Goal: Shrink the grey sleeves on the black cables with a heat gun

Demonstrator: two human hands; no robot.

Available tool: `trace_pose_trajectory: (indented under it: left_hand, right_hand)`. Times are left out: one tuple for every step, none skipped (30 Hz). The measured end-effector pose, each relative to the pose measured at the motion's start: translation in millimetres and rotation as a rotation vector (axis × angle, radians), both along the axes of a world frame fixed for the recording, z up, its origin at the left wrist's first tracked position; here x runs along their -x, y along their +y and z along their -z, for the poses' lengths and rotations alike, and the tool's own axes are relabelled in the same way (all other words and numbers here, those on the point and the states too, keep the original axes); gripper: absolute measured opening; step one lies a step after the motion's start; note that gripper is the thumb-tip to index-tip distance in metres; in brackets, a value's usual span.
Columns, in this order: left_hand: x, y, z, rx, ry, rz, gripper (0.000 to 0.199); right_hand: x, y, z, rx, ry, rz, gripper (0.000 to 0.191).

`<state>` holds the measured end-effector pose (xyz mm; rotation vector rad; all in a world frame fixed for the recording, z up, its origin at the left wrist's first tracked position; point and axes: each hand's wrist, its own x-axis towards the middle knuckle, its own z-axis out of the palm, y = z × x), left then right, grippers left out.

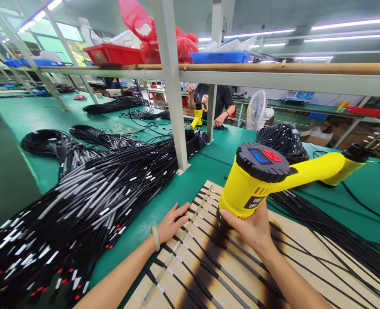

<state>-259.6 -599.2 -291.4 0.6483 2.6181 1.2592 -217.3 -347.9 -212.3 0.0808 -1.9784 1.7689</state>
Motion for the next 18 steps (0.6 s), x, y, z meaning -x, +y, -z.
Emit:
trace_pose_trajectory:
  left_hand:
    - [0.0,0.1,0.1,0.001,-0.002,-0.002,0.060]
    - [0.0,0.1,0.2,0.004,-0.004,-0.004,0.060]
    - [0.0,0.2,0.4,0.007,-0.004,-0.006,0.061]
    - [0.0,0.3,0.5,0.008,-0.003,-0.008,0.062]
    - [0.0,0.4,0.5,0.007,-0.002,-0.010,0.063]
    - [0.0,0.4,0.6,0.005,-0.001,-0.011,0.063]
    - [0.1,0.5,0.6,0.003,0.000,-0.011,0.063]
    - [0.2,0.5,0.6,0.001,0.000,-0.010,0.062]
    - [0.3,0.5,0.5,0.001,0.000,-0.009,0.062]
    - [0.3,0.4,0.3,0.002,0.000,-0.006,0.062]
    - [0.4,0.4,0.0,0.005,-0.002,-0.002,0.062]
    - [0.4,0.5,-0.4,0.009,-0.004,0.002,0.063]
    - [0.3,0.5,-0.8,0.013,-0.007,0.005,0.064]
    - [0.2,0.5,-1.2,0.017,-0.010,0.007,0.065]
    - [0.0,0.6,-1.6,0.020,-0.013,0.006,0.066]
    - [-0.1,0.7,-1.8,0.023,-0.015,0.005,0.067]
    - [-0.3,0.7,-1.9,0.023,-0.016,0.002,0.067]
    - [-0.4,0.8,-1.8,0.023,-0.016,0.000,0.067]
  right_hand:
    - [0.1,0.1,-0.6,-0.013,0.002,-0.003,0.063]
    - [0.0,0.2,-1.0,-0.032,0.003,0.008,0.062]
    - [-0.2,0.4,-1.3,-0.051,0.004,0.026,0.061]
    - [-0.5,0.6,-1.5,-0.058,0.006,0.040,0.061]
    - [-0.9,0.8,-1.7,-0.051,0.007,0.043,0.061]
    - [-1.2,0.9,-1.9,-0.040,0.009,0.032,0.061]
    - [-1.0,1.1,-2.1,-0.035,0.008,0.012,0.060]
    - [-0.2,1.2,-2.3,-0.029,0.007,-0.006,0.059]
    - [1.3,1.5,-2.4,-0.020,0.008,-0.017,0.058]
    - [3.7,1.9,-2.3,-0.007,0.015,-0.016,0.058]
    - [6.9,2.5,-1.9,0.008,0.031,-0.006,0.059]
    - [10.5,3.3,-1.3,0.022,0.053,0.009,0.061]
    - [14.3,4.2,-0.4,0.031,0.075,0.015,0.063]
    - [17.8,5.0,0.8,0.033,0.094,0.010,0.065]
    - [20.5,5.8,2.1,0.035,0.111,0.002,0.066]
    - [22.3,6.3,3.4,0.041,0.122,-0.005,0.066]
    - [22.9,6.5,4.5,0.047,0.123,-0.011,0.064]
    - [22.5,6.4,5.2,0.046,0.118,-0.011,0.062]
